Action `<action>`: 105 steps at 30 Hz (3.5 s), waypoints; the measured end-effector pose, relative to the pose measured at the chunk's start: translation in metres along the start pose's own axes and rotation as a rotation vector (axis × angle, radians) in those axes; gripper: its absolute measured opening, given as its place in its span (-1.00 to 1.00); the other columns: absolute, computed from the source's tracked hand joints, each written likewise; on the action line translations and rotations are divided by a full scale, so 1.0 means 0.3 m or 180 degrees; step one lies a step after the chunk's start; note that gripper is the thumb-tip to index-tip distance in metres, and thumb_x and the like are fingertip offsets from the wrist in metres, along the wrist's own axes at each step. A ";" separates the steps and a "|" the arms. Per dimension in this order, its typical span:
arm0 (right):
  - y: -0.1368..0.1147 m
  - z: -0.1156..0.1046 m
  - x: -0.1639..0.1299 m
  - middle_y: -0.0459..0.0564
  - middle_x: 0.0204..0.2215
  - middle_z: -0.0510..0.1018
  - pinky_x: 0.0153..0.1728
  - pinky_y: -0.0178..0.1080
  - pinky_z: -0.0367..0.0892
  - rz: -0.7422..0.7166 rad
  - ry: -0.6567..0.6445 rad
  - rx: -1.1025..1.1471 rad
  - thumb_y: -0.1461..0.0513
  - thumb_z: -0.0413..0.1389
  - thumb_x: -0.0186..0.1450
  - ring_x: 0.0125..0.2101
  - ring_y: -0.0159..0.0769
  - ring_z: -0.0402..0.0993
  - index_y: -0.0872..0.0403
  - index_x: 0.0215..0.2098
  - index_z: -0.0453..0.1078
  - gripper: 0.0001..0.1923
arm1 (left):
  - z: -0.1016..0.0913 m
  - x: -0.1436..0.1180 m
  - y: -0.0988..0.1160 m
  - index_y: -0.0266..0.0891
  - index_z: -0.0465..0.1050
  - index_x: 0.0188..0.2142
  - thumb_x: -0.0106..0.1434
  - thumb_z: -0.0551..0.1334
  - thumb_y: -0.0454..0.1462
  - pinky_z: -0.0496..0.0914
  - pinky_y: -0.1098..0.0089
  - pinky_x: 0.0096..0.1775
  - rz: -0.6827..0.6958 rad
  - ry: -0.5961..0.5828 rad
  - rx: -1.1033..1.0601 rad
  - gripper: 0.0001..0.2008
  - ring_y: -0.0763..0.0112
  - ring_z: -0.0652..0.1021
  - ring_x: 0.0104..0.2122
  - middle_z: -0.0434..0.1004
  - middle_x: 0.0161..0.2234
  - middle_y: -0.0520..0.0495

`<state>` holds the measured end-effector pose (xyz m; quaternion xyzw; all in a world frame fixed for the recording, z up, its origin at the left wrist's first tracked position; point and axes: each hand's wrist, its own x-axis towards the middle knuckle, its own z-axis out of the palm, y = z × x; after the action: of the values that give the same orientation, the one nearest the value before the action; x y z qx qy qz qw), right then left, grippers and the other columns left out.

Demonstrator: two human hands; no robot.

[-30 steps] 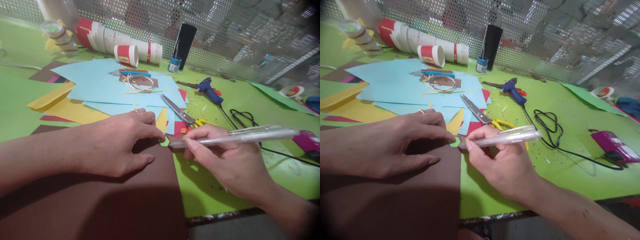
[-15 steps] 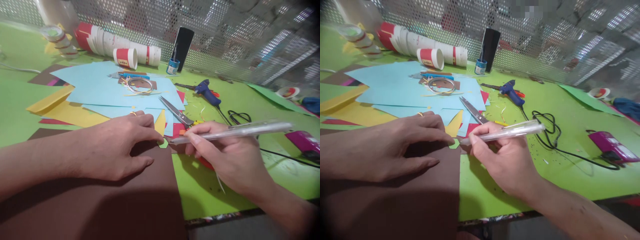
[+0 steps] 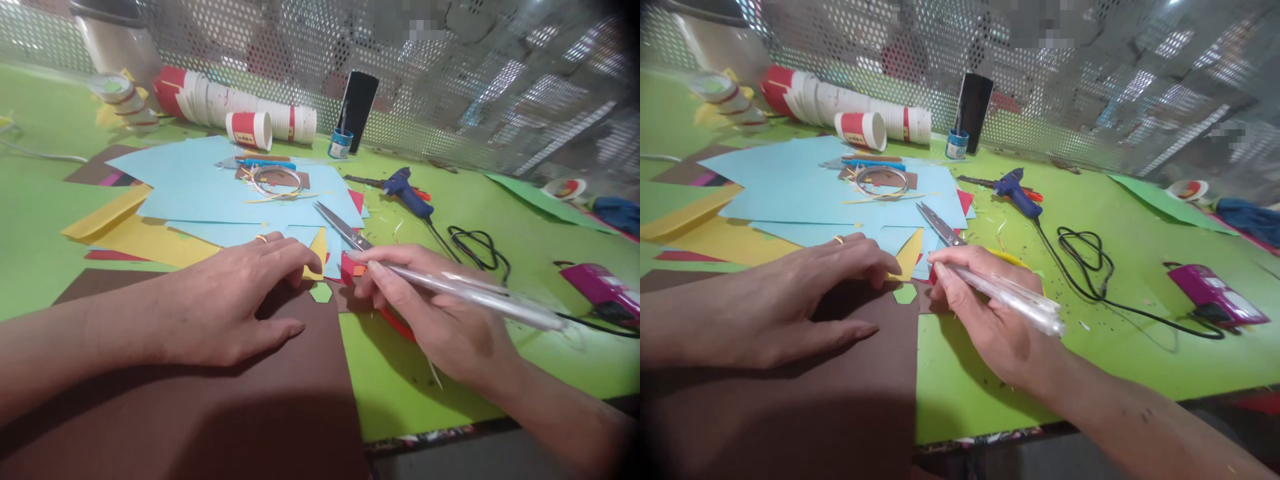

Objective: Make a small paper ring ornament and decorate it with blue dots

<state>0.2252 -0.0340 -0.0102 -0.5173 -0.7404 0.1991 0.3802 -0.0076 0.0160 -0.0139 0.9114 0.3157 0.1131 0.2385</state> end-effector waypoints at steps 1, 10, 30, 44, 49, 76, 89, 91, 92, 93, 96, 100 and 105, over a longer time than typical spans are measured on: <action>0.002 0.004 0.001 -0.16 -0.49 0.63 -0.40 -0.56 0.45 -0.0069 0.0062 -0.0045 0.30 0.10 0.37 -0.49 -0.55 0.55 0.12 -0.16 0.53 -0.84 | 0.004 -0.001 -0.001 -0.21 0.33 -0.12 0.17 0.24 -0.22 0.32 0.25 -0.20 -0.0081 0.0041 -0.0068 -0.71 0.23 0.46 -0.26 0.43 -0.24 -0.05; 0.040 0.026 -0.006 0.04 -0.27 0.63 -0.16 -0.28 0.40 -0.1330 -0.0281 -0.0694 0.32 0.24 0.29 -0.27 -0.34 0.49 0.21 -0.10 0.47 -0.79 | 0.014 0.001 0.000 -0.17 0.26 -0.17 0.14 0.23 -0.21 0.32 0.24 -0.22 -0.0391 0.0158 -0.0171 -0.73 0.22 0.47 -0.26 0.42 -0.23 -0.04; -0.016 0.058 0.061 0.14 -0.40 0.49 -0.30 -0.13 0.25 -0.1502 -0.1254 -0.1835 0.38 -0.07 0.42 -0.33 -0.15 0.34 0.22 -0.20 0.48 -0.73 | 0.013 0.011 -0.018 -0.18 0.28 -0.22 0.08 0.21 -0.23 0.30 0.30 -0.31 -0.0089 0.0310 -0.0163 -0.75 0.21 0.46 -0.31 0.44 -0.28 -0.08; 0.074 -0.021 0.030 0.01 -0.36 0.61 -0.36 -0.21 0.55 0.0087 0.0036 0.0299 0.17 0.17 0.29 -0.44 -0.32 0.61 0.14 -0.16 0.44 -0.78 | 0.007 0.002 -0.026 -0.19 0.32 -0.24 0.02 0.27 -0.25 0.29 0.33 -0.33 -0.0003 0.0344 -0.0541 -0.73 0.25 0.45 -0.35 0.46 -0.31 -0.05; 0.055 -0.034 0.050 -0.04 -0.43 0.59 -0.34 -0.19 0.58 0.0408 0.0127 0.0997 0.16 0.28 0.19 -0.46 -0.34 0.60 0.16 -0.19 0.45 -0.71 | 0.009 0.003 -0.035 -0.19 0.37 -0.29 0.10 0.26 -0.19 0.31 0.31 -0.30 -0.0144 0.0440 -0.0864 -0.81 0.26 0.46 -0.35 0.47 -0.33 -0.04; -0.019 0.125 0.144 -0.03 -0.32 0.62 -0.26 -0.22 0.42 -0.1513 -0.0018 0.0157 0.32 0.14 0.31 -0.35 -0.35 0.50 0.07 -0.14 0.50 -0.83 | 0.002 0.006 -0.050 -0.30 0.49 -0.43 0.33 0.17 -0.02 0.37 0.38 -0.36 -0.0771 0.0487 -0.3804 -0.61 0.38 0.53 -0.46 0.54 -0.48 -0.07; 0.021 0.072 0.191 0.03 -0.24 0.64 -0.19 -0.20 0.44 -0.1314 0.0424 -0.0554 0.29 0.09 0.37 -0.26 -0.32 0.55 0.10 -0.08 0.47 -0.82 | 0.000 0.003 -0.065 -0.28 0.41 -0.40 0.27 0.28 -0.20 0.39 0.35 -0.30 -0.1039 0.0459 -0.3792 -0.81 0.34 0.58 -0.38 0.60 -0.42 -0.11; 0.073 0.044 0.214 0.07 -0.18 0.63 -0.20 -0.15 0.45 -0.1109 0.0316 -0.0789 0.35 0.07 0.34 -0.21 -0.25 0.54 0.10 -0.07 0.48 -0.77 | 0.000 -0.002 -0.068 -0.26 0.40 -0.40 0.27 0.27 -0.21 0.37 0.36 -0.27 -0.1027 0.0383 -0.3641 -0.82 0.33 0.58 -0.33 0.61 -0.40 -0.10; 0.098 0.034 0.224 0.10 -0.19 0.63 -0.20 -0.10 0.45 -0.1014 0.0211 -0.0925 0.38 0.08 0.31 -0.21 -0.20 0.54 0.12 -0.09 0.50 -0.75 | -0.001 -0.005 -0.068 -0.26 0.40 -0.39 0.28 0.26 -0.21 0.36 0.37 -0.26 -0.1006 0.0337 -0.3599 -0.83 0.32 0.58 -0.31 0.61 -0.39 -0.10; 0.119 0.026 0.231 0.12 -0.20 0.63 -0.18 -0.06 0.44 -0.0950 0.0082 -0.1049 0.41 0.09 0.27 -0.21 -0.15 0.53 0.12 -0.10 0.52 -0.73 | -0.003 -0.007 -0.068 -0.25 0.40 -0.39 0.28 0.25 -0.21 0.35 0.37 -0.25 -0.0995 0.0293 -0.3560 -0.83 0.33 0.57 -0.30 0.61 -0.38 -0.09; 0.155 0.022 0.238 0.14 -0.15 0.63 -0.07 0.03 0.39 -0.0884 -0.0294 -0.1304 0.50 0.04 0.23 -0.11 -0.08 0.48 0.11 -0.09 0.53 -0.62 | -0.013 -0.011 -0.061 -0.24 0.42 -0.41 0.27 0.25 -0.20 0.33 0.39 -0.27 -0.1009 0.0176 -0.3306 -0.82 0.37 0.53 -0.34 0.61 -0.38 -0.07; 0.153 0.033 0.236 0.14 -0.07 0.61 0.01 0.01 0.36 -0.0911 -0.0623 -0.1421 0.52 0.01 0.24 -0.02 -0.06 0.43 0.12 0.02 0.49 -0.54 | -0.026 -0.011 -0.048 -0.25 0.47 -0.42 0.27 0.26 -0.18 0.32 0.42 -0.29 -0.0969 0.0065 -0.2855 -0.80 0.44 0.47 -0.40 0.60 -0.38 -0.04; 0.153 0.041 0.233 0.13 0.02 0.57 0.07 -0.04 0.33 -0.1011 -0.0821 -0.1373 0.51 0.03 0.23 0.03 -0.10 0.40 0.12 0.12 0.44 -0.48 | -0.031 -0.008 -0.048 -0.25 0.51 -0.40 0.25 0.24 -0.22 0.31 0.46 -0.34 -0.0892 -0.0032 -0.2667 -0.84 0.48 0.44 -0.43 0.60 -0.39 -0.02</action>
<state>0.2317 0.0490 -0.0248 -0.4342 -0.8795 0.0392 0.1907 -0.0204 0.0277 -0.0134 0.6849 0.3619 0.1934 0.6020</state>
